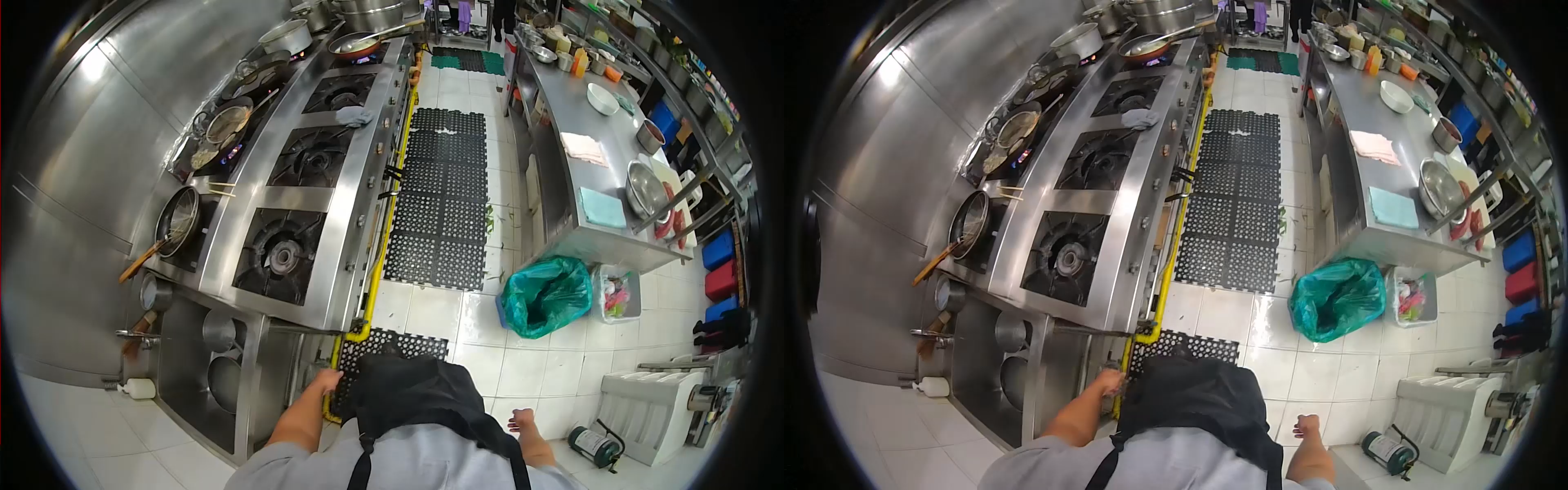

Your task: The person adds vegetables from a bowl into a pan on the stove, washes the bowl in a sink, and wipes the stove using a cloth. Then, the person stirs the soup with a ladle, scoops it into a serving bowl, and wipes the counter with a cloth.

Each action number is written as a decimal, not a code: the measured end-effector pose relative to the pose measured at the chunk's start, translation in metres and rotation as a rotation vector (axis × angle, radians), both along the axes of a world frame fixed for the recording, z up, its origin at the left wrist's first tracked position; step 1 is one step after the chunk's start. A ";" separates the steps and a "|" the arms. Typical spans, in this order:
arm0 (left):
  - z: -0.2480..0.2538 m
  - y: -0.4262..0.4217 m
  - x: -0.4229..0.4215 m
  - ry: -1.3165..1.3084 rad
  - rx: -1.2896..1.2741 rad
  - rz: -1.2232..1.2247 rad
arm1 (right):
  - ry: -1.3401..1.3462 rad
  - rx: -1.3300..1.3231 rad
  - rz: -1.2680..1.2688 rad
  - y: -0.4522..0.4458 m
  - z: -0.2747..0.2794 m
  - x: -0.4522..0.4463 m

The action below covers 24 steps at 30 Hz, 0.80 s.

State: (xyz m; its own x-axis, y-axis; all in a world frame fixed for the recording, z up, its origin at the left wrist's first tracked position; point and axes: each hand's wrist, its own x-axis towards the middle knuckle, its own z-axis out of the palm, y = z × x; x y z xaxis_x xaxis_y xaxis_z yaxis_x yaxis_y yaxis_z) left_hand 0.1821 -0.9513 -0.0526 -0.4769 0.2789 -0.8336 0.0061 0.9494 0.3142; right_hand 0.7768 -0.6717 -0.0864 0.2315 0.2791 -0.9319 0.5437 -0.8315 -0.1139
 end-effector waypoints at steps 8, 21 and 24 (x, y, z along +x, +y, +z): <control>-0.013 0.246 0.014 0.040 0.328 -0.489 | 0.258 0.316 0.160 0.107 0.031 -0.133; -0.049 0.397 -0.091 0.029 0.200 -1.081 | 0.219 0.149 -0.115 0.202 -0.019 -0.121; -0.041 0.425 -0.136 0.113 0.193 -0.946 | 0.010 0.209 0.667 0.197 -0.158 -0.077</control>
